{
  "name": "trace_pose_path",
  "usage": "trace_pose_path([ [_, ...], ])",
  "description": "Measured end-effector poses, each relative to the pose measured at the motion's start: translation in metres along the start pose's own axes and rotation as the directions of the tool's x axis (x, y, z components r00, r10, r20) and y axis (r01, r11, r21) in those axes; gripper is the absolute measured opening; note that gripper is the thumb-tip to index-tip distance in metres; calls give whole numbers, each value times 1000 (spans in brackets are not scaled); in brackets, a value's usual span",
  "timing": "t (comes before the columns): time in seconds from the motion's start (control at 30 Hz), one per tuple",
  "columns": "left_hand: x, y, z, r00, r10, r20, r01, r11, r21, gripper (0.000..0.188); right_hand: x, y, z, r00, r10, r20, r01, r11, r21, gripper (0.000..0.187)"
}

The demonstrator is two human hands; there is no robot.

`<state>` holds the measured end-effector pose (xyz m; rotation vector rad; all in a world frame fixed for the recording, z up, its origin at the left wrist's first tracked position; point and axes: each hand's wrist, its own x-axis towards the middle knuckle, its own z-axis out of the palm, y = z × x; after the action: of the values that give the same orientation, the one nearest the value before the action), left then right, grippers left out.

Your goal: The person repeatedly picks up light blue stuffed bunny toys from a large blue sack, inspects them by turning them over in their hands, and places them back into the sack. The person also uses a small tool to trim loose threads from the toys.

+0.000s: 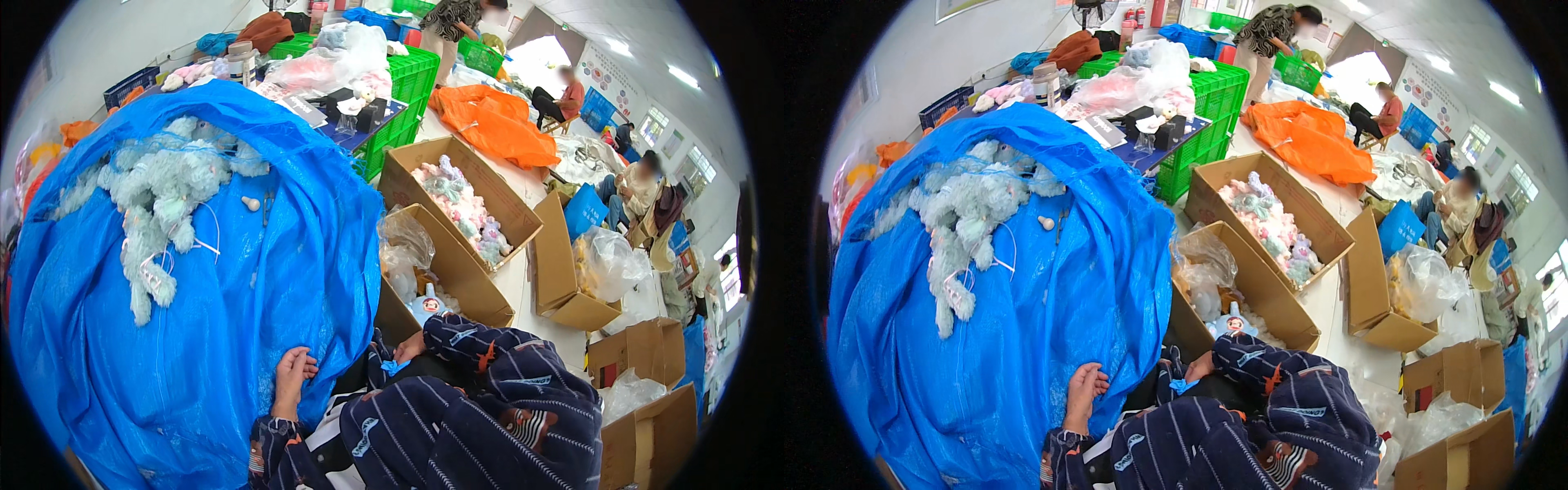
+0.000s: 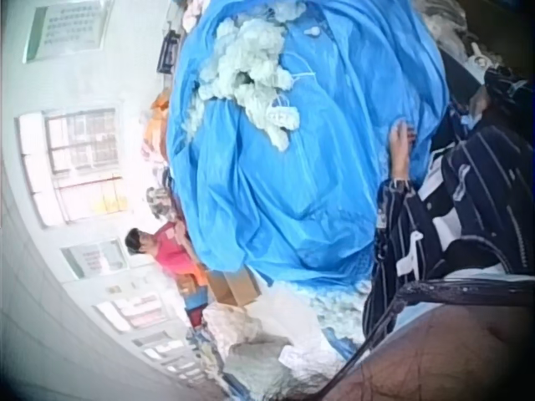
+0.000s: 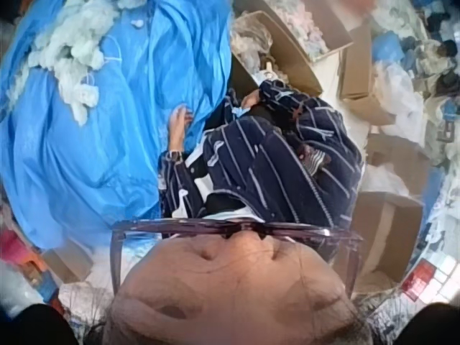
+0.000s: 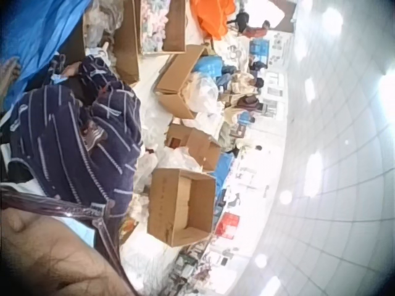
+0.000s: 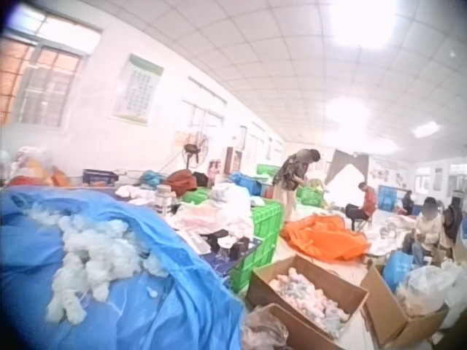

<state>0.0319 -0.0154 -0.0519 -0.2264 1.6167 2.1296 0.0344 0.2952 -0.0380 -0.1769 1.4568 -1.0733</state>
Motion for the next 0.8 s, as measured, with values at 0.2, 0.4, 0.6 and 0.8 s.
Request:
trace_pose_path([
  [0.2,-12,6,2,997,74,12,-75,992,100,20,6,-22,-1,988,95,-125,-130,943,-307,26],
  [0.4,-19,4,-2,992,122,16,-123,981,151,19,4,-26,15,913,155,-376,-390,602,-697,25],
  [0.6,-21,-2,-4,986,158,52,-165,968,188,19,13,-10,41,849,199,-489,-528,293,-797,24],
  [0.8,-30,6,-2,984,172,48,-178,959,222,18,-12,-45,41,831,53,-554,-531,378,-759,23],
])
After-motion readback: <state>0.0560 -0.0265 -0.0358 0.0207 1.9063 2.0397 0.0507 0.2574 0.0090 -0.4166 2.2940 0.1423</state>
